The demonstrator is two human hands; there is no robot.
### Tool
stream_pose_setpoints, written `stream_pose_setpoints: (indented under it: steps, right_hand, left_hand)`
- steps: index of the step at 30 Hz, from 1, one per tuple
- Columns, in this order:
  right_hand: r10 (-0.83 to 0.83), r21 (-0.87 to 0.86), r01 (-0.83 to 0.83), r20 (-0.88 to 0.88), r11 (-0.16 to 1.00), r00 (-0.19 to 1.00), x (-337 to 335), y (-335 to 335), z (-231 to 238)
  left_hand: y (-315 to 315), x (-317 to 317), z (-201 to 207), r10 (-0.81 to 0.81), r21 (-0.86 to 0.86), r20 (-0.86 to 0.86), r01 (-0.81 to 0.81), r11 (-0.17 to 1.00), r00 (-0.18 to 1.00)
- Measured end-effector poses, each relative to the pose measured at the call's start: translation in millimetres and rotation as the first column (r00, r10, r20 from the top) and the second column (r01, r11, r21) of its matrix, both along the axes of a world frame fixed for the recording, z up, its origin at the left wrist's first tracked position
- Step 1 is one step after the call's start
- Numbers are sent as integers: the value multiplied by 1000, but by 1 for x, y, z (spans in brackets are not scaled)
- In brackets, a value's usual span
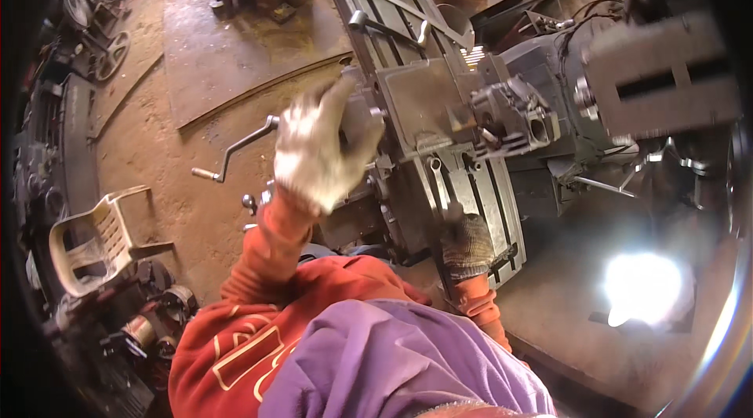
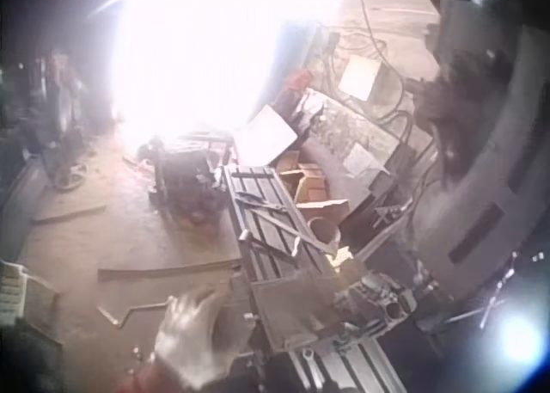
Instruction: The person adjusts various handwheels and levers on a milling machine, securing a metal component in a vise and aligning the machine head.
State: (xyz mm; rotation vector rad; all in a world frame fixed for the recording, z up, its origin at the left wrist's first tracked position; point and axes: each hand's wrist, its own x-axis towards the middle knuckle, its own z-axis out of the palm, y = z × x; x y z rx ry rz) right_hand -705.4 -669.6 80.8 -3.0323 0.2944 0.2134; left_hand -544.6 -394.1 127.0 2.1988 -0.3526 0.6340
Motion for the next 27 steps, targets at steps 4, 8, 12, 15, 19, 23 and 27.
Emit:
stream_pose_setpoints:
  steps: [4,8,12,15,19,23,27]
  right_hand:
    - [-74,-88,78,48,993,996,2,4,-17]
    - [-378,-76,373,-64,925,924,8,31,2]
    - [-408,311,382,20,870,913,-5,89,49]
    - [-390,487,256,197,835,900,-1,135,66]
    - [-496,618,246,272,747,825,69,183,84]
    - [-314,415,64,568,907,760,107,195,76]
    - [-593,853,170,187,493,783,104,198,64]
  left_hand:
    - [21,-13,5,-233,-209,46,237,949,971]
    - [47,-10,12,-666,-447,-45,581,680,745]
    - [68,2,23,-924,-615,-369,720,322,97]
    - [54,-1,30,-905,-726,-425,591,351,15]
    - [47,14,37,-914,-901,-384,164,401,129]
    - [38,34,45,-836,-880,-426,57,472,347]
    - [42,63,43,-837,-852,-494,60,520,237]
